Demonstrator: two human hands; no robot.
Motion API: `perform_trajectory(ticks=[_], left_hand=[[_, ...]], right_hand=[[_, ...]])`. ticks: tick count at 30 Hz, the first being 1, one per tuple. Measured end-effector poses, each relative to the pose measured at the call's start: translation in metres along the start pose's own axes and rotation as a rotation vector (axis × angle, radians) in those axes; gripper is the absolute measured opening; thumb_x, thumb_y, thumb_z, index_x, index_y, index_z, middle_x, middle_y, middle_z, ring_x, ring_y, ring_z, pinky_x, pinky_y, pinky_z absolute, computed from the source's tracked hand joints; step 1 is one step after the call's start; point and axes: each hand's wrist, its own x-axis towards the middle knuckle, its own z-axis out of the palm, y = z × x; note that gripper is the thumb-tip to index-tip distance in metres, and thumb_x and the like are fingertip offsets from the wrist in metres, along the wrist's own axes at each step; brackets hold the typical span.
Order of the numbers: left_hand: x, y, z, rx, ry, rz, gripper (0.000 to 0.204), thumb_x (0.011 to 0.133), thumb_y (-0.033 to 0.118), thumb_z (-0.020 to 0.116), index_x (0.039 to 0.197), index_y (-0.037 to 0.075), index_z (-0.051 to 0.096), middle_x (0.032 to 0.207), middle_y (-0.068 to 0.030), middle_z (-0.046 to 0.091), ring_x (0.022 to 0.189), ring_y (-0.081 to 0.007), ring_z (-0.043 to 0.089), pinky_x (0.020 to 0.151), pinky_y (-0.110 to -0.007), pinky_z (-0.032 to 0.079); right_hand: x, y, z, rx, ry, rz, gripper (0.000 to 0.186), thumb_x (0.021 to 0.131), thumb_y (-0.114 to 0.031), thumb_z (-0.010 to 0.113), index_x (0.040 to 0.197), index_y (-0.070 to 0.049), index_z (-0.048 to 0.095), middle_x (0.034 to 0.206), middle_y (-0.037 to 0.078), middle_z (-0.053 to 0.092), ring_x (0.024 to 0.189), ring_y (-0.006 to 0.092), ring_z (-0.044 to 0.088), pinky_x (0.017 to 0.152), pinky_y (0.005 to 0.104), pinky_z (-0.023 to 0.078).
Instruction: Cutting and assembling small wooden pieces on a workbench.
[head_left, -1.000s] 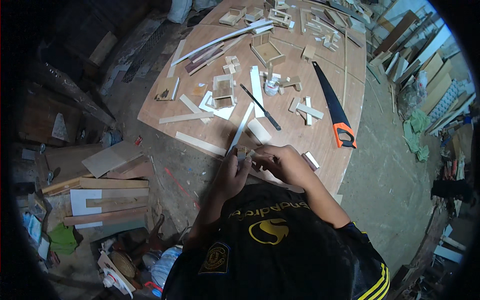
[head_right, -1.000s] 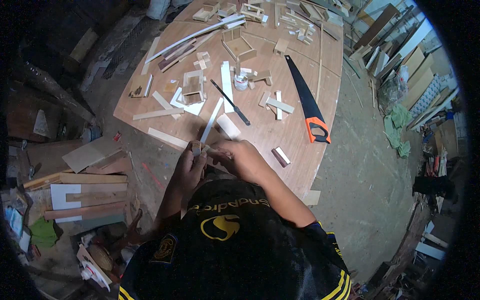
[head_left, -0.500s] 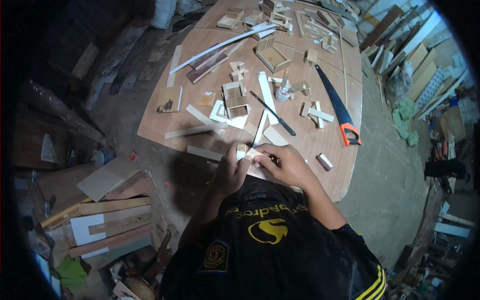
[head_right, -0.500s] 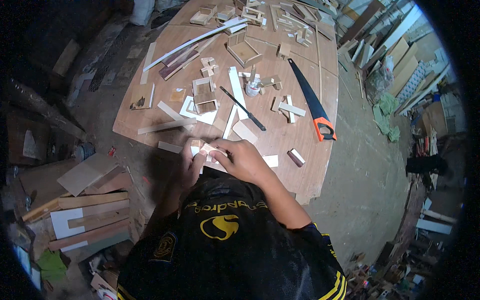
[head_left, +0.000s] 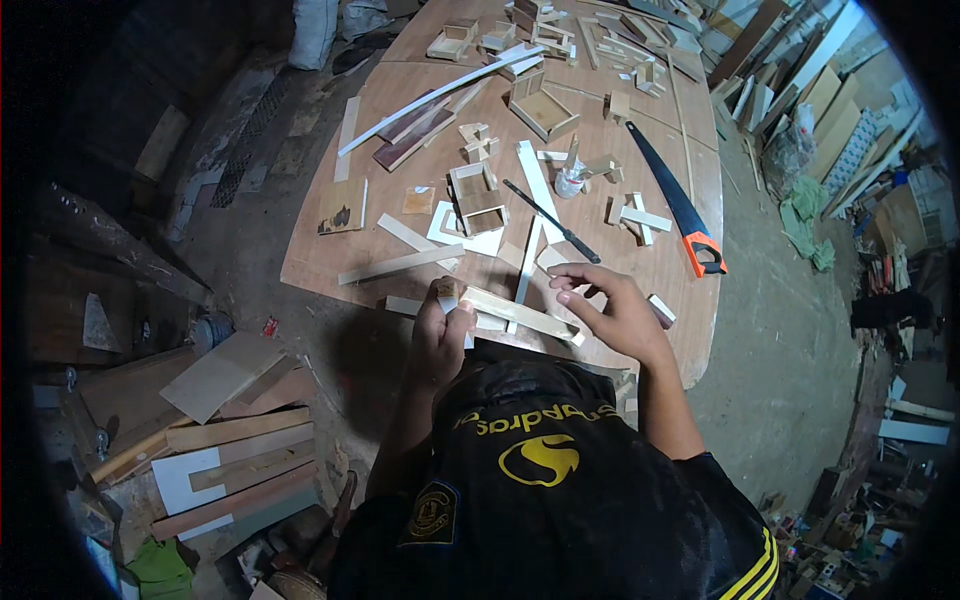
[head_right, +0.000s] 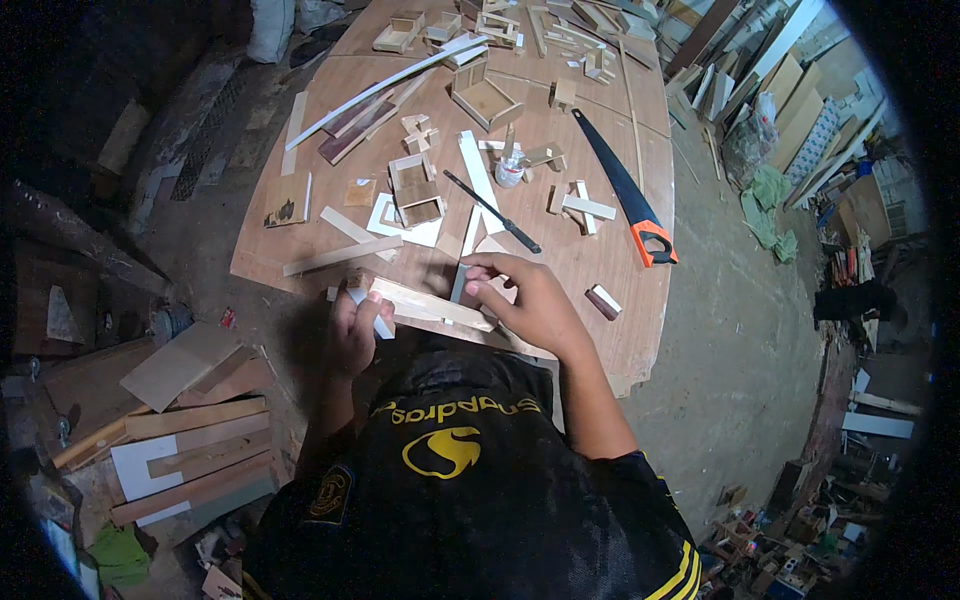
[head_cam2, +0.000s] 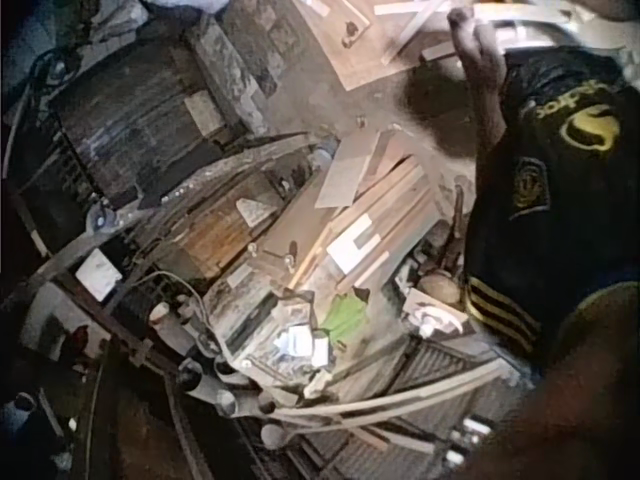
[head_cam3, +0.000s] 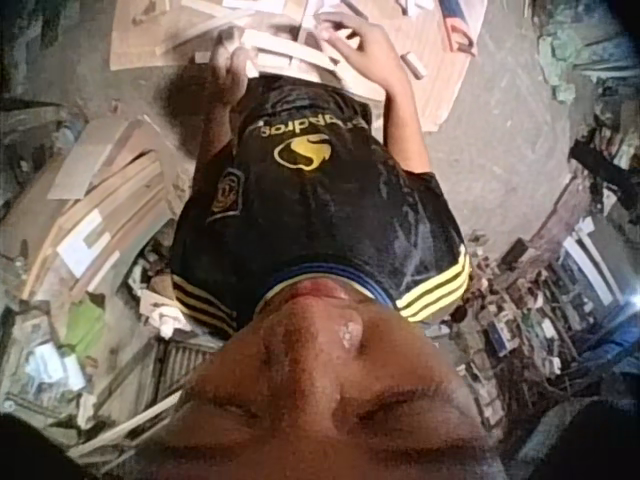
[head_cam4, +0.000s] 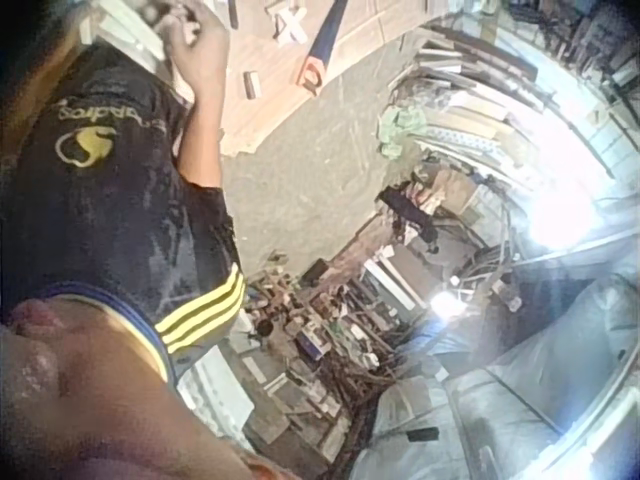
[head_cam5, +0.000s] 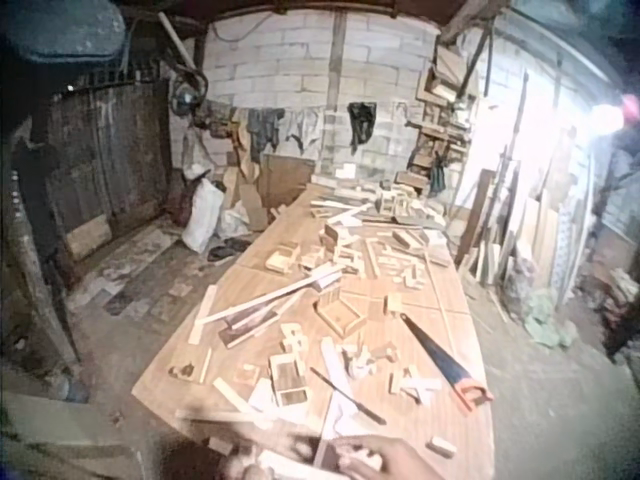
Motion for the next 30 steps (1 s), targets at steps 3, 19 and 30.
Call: perform_trajectory(ticks=[3, 19, 30], left_hand=[[0.001, -0.002, -0.001, 0.016, -0.028, 0.002, 0.007, 0.092, 0.007, 0.046, 0.096, 0.002, 0.050, 0.076, -0.0043, 0.050, 0.070, -0.0117, 0.049, 0.065, -0.029, 0.043], [0.004, -0.009, 0.019, 0.054, -0.171, 0.101, 0.012, 0.097, 0.010, 0.042, 0.108, 0.004, 0.046, 0.081, -0.0031, 0.050, 0.075, -0.0106, 0.049, 0.070, -0.026, 0.043], [0.003, -0.024, 0.017, 0.071, -0.190, 0.088, 0.014, 0.099, 0.007, 0.042, 0.112, 0.003, 0.047, 0.081, -0.0020, 0.051, 0.073, -0.0086, 0.048, 0.067, -0.024, 0.043]], right_hand=[[0.000, -0.007, -0.001, 0.002, -0.022, 0.021, 0.035, 0.088, -0.023, 0.066, 0.117, -0.005, 0.066, 0.098, 0.012, 0.072, 0.085, 0.0242, 0.068, 0.073, 0.0345, 0.050], [0.001, -0.020, 0.006, -0.047, -0.162, -0.048, 0.031, 0.086, -0.020, 0.066, 0.115, -0.010, 0.069, 0.096, 0.016, 0.071, 0.084, 0.0266, 0.067, 0.074, 0.0358, 0.050], [-0.001, -0.017, 0.019, 0.001, -0.074, -0.075, 0.022, 0.083, -0.015, 0.070, 0.103, -0.007, 0.073, 0.088, 0.015, 0.071, 0.080, 0.0276, 0.068, 0.072, 0.0355, 0.051]])
